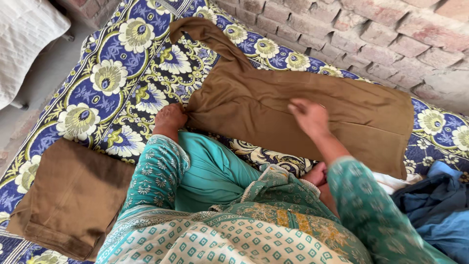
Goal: The person folds a brown shirt by smoothing the fabric, folding the sleeves and sides inward, and then folding the entire garment into a rectangle.
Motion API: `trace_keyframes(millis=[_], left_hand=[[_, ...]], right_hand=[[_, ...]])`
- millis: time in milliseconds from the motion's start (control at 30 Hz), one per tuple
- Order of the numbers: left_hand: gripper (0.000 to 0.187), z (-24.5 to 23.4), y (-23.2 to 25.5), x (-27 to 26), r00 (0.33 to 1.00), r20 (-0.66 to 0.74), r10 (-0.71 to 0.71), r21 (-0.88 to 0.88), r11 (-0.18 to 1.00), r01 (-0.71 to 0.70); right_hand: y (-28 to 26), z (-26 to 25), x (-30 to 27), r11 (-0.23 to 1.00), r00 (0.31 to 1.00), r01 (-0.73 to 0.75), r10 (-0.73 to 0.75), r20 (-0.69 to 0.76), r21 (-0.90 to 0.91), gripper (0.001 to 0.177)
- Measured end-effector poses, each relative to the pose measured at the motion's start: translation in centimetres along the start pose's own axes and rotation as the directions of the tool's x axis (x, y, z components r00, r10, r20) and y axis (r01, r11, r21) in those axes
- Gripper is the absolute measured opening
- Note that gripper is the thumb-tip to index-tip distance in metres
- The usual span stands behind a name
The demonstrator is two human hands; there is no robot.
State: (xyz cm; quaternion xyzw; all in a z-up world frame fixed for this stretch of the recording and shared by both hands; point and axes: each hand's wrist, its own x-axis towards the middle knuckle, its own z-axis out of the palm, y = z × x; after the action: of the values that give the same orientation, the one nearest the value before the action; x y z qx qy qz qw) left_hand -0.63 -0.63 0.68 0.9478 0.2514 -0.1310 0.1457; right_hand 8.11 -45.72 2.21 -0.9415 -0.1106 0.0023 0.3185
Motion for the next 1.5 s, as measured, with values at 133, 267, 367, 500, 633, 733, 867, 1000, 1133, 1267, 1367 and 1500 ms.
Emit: trace_keyframes(millis=[133,267,367,500,633,733,867,1000,1133,1267,1367,1500], left_hand=[[0.034,0.7,-1.4,1.0,1.000,-0.026,0.009,-0.072,0.997,-0.011],[0.033,1.8,-3.0,1.7,0.998,-0.055,0.037,-0.157,0.987,-0.045],[0.032,1.9,-2.9,1.9,1.000,-0.011,0.017,-0.186,0.982,-0.019],[0.037,1.5,-2.5,2.0,0.998,0.059,0.008,-0.207,0.978,0.004],[0.038,0.0,-1.5,1.0,0.993,0.117,-0.016,-0.167,0.985,0.035],[0.034,-2.0,-0.4,0.0,0.994,0.047,-0.097,-0.145,0.984,0.103],[0.037,-3.6,1.8,1.1,0.997,-0.048,-0.061,-0.334,0.942,0.041],[0.047,-1.5,2.9,5.4,0.997,-0.030,0.073,-0.174,0.982,-0.077],[0.035,2.1,-0.6,10.3,0.977,-0.185,0.110,-0.278,0.947,-0.159],[0.029,3.7,-0.8,10.1,0.778,-0.562,0.281,-0.022,0.935,-0.353],[0.020,2.5,2.5,5.8,0.656,-0.685,0.318,0.144,0.941,-0.306],[0.034,2.5,8.5,-1.3,0.854,0.088,0.512,0.289,0.808,-0.514]], right_hand=[[-6.7,5.3,5.8,0.978,0.980,0.120,-0.144,0.139,0.169,0.039],[-9.6,9.7,9.6,0.992,0.933,0.010,0.035,0.359,-0.123,0.036],[-9.2,11.7,11.6,0.982,0.873,-0.049,0.131,0.470,-0.184,0.037],[-8.3,12.7,12.5,0.945,0.903,-0.199,0.073,0.424,0.261,0.033],[-9.3,11.4,10.9,0.993,0.942,-0.107,0.084,0.326,0.055,0.028],[-10.1,10.2,8.5,0.992,0.984,-0.123,0.119,0.132,0.021,0.022],[-8.3,9.2,1.1,0.963,0.961,0.259,-0.249,-0.116,0.073,0.041],[-5.0,8.0,-5.8,0.909,0.911,0.398,-0.408,-0.069,-0.120,0.061],[1.1,5.7,-9.2,0.894,0.929,0.236,-0.323,-0.181,-0.382,0.066],[8.4,0.9,-10.1,0.973,0.938,-0.093,0.016,-0.346,-0.209,0.065],[10.9,-1.4,-10.0,0.940,0.912,-0.331,0.340,-0.229,0.077,0.065],[11.7,-0.3,-8.1,0.913,0.895,-0.409,0.398,-0.200,-0.014,0.063]])
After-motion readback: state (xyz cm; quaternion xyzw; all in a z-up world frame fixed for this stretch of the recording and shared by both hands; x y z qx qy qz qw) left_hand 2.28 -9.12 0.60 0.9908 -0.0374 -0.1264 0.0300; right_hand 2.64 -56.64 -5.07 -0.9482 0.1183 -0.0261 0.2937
